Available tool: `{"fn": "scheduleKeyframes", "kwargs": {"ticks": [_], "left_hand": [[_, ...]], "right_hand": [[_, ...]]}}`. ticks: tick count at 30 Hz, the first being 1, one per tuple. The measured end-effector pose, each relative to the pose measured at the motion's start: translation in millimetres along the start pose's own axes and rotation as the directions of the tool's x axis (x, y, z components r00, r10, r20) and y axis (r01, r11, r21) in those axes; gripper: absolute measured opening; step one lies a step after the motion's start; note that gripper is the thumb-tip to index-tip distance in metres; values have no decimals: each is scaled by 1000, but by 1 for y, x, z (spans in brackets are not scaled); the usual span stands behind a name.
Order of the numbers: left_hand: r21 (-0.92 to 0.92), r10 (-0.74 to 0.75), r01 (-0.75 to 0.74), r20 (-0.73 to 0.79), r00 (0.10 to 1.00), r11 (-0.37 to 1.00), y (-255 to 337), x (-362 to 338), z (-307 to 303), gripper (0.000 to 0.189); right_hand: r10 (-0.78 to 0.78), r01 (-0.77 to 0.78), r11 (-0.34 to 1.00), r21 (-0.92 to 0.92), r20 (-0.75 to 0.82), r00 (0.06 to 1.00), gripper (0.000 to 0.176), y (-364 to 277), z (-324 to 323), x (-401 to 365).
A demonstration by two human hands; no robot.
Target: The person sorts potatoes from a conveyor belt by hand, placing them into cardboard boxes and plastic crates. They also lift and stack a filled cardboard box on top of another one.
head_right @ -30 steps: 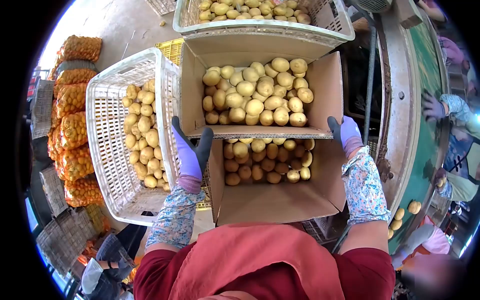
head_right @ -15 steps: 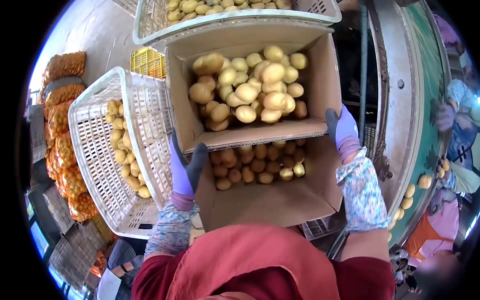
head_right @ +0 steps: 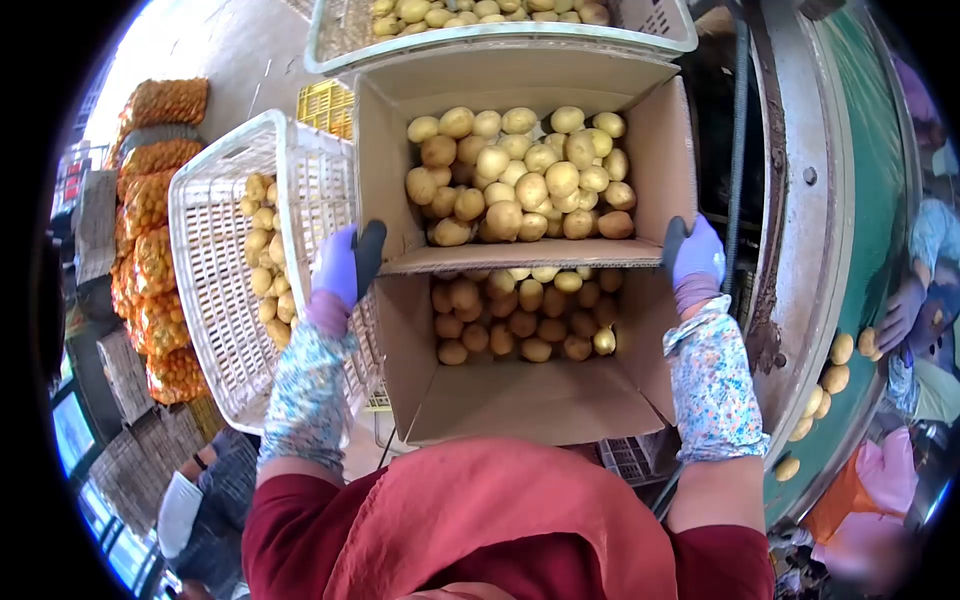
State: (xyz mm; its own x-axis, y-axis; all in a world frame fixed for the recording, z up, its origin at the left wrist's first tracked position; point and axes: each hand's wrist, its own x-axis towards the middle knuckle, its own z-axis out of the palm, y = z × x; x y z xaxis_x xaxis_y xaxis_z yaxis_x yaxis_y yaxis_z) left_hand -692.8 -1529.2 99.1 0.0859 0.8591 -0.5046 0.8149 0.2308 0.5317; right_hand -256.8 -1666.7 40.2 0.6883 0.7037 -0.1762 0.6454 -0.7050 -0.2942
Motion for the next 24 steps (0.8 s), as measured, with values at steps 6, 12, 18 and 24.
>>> {"fn": "scheduleKeyframes", "kwargs": {"ticks": [6,12,18,24], "left_hand": [[-507,141,-82,80,987,858,49,-68,-49,29],[-665,151,-185,-109,983,723,-31,-58,51,65],[-257,332,-430,-347,877,866,-32,-56,62,64],[-65,432,-513,-453,779,856,-36,-52,84,46]], "right_hand": [[136,-277,645,712,250,959,34,101,-6,45],[-40,-17,946,323,170,985,46,47,-12,2],[-450,390,890,-238,-309,838,51,-6,-28,-8],[-831,839,543,31,163,532,53,-109,13,36]]}}
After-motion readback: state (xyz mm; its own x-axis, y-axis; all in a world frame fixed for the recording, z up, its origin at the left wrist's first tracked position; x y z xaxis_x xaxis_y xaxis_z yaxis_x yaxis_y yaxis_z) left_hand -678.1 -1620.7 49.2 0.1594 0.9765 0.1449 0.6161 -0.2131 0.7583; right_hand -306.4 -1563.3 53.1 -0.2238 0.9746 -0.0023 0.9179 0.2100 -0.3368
